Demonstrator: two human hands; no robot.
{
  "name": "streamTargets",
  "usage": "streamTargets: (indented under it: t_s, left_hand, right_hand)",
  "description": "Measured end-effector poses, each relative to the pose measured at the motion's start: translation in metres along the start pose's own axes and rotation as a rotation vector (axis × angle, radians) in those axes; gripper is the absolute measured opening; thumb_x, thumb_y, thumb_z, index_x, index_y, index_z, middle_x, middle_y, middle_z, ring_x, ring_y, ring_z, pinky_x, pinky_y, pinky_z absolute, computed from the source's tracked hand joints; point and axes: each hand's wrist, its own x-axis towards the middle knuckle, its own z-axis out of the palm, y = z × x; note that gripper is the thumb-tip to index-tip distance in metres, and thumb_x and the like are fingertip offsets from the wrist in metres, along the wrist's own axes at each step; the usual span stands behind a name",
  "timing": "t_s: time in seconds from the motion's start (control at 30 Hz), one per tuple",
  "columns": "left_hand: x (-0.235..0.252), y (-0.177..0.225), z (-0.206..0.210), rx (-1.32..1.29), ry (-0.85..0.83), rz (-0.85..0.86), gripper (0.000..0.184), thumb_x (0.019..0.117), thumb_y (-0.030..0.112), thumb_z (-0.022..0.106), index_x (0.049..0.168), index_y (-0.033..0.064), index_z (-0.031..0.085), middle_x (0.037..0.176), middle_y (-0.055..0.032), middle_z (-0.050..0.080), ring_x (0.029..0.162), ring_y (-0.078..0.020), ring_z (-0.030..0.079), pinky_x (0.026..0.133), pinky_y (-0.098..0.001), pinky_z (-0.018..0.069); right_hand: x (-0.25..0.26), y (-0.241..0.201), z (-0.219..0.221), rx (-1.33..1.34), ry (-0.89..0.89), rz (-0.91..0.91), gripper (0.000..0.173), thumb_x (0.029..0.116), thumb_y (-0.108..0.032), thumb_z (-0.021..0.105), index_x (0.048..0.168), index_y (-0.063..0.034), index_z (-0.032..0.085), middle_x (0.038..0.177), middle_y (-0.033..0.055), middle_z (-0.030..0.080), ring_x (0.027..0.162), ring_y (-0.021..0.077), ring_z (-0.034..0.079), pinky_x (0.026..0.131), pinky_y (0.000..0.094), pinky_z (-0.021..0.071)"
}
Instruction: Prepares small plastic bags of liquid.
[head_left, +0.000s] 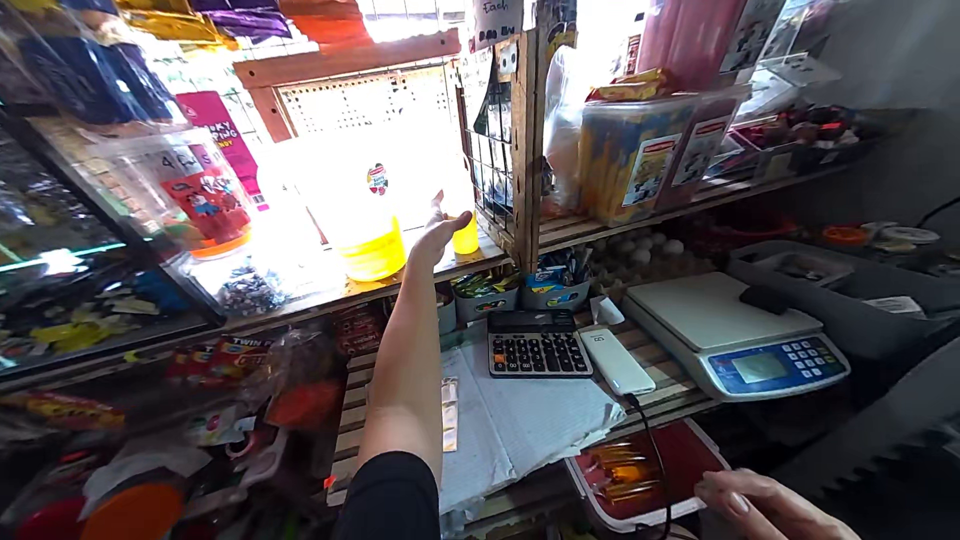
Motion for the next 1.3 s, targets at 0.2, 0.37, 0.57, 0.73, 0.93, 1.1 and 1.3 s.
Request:
streamTargets:
  t_s: [0.2, 0.37, 0.57, 0.73, 0.93, 1.1, 1.3]
  left_hand:
    - [-0.019, -0.005, -0.009, 0.046, -0.106, 0.071, 0.072, 0.1029, 0.012, 0.058, 0.161, 0.0012, 0.017, 0.156, -0.0223, 0.04, 0.139, -0.0242, 0.048, 0.116, -0.0387, 0.04]
    - [-0.052, 0.012, 0.0, 0.241, 0.139, 0.068, 0.073, 0.0878, 0.025, 0.082, 0.146, -0.0031, 0.048, 0.132, -0.0249, 0.062, 0.118, -0.0317, 0.064, 0.103, -0.0483, 0.0512]
    - [-0.153, 0.029, 0.009, 0.516, 0.16, 0.263, 0.071, 0.0891, 0.041, 0.078, 0.145, 0.0065, 0.051, 0.132, -0.0189, 0.063, 0.124, -0.0321, 0.059, 0.105, -0.0542, 0.0477]
    - [-0.238, 0.036, 0.003, 0.788, 0.157, 0.465, 0.064, 0.0875, 0.039, 0.078, 0.141, 0.01, 0.059, 0.12, -0.0085, 0.068, 0.109, -0.0276, 0.059, 0.096, -0.0525, 0.0427]
    - [-0.276, 0.049, -0.015, 1.061, 0.162, 0.631, 0.06, 0.084, 0.034, 0.082, 0.137, 0.0131, 0.065, 0.121, -0.0072, 0.069, 0.105, -0.0269, 0.059, 0.102, -0.05, 0.0349]
    - [-0.285, 0.05, -0.022, 1.187, 0.164, 0.673, 0.059, 0.0819, 0.031, 0.083, 0.137, 0.0187, 0.067, 0.121, -0.0057, 0.07, 0.107, -0.0293, 0.059, 0.104, -0.052, 0.033]
    - [-0.29, 0.048, -0.024, 1.259, 0.113, 0.694, 0.055, 0.0816, 0.024, 0.08, 0.136, 0.0203, 0.068, 0.121, -0.0062, 0.07, 0.107, -0.0309, 0.059, 0.105, -0.0549, 0.0323]
  right_hand:
    - [0.033, -0.014, 0.032, -0.115, 0.006, -0.117, 0.018, 0.0996, -0.016, 0.066, 0.114, -0.0181, 0.077, 0.102, -0.004, 0.077, 0.09, 0.0089, 0.073, 0.081, 0.0265, 0.0617]
    - [0.092, -0.034, 0.075, -0.19, 0.007, -0.22, 0.017, 0.0938, -0.016, 0.072, 0.108, -0.0066, 0.074, 0.095, -0.0021, 0.076, 0.085, 0.0085, 0.072, 0.078, 0.0256, 0.0617]
    - [0.131, -0.048, 0.108, -0.173, -0.006, -0.18, 0.016, 0.0985, -0.007, 0.064, 0.109, -0.0032, 0.075, 0.099, 0.0057, 0.077, 0.092, 0.0159, 0.075, 0.088, 0.0319, 0.0625]
    - [0.128, -0.048, 0.12, -0.355, 0.025, -0.303, 0.014, 0.0943, -0.009, 0.072, 0.107, -0.0063, 0.076, 0.095, 0.0007, 0.077, 0.085, 0.0094, 0.074, 0.08, 0.0252, 0.0635]
    - [0.119, -0.045, 0.124, -0.606, 0.019, -0.447, 0.014, 0.0922, -0.016, 0.075, 0.104, -0.0083, 0.076, 0.095, -0.0033, 0.077, 0.089, 0.0029, 0.073, 0.083, 0.0216, 0.0617]
    - [0.116, -0.041, 0.126, -0.722, 0.02, -0.513, 0.015, 0.0913, -0.019, 0.076, 0.102, -0.009, 0.076, 0.094, -0.003, 0.077, 0.088, 0.0018, 0.073, 0.082, 0.0212, 0.0612]
    - [0.109, -0.037, 0.13, -0.965, 0.028, -0.639, 0.015, 0.0936, -0.023, 0.071, 0.1, -0.0125, 0.079, 0.095, 0.0013, 0.077, 0.089, 0.0124, 0.072, 0.077, 0.0358, 0.0594]
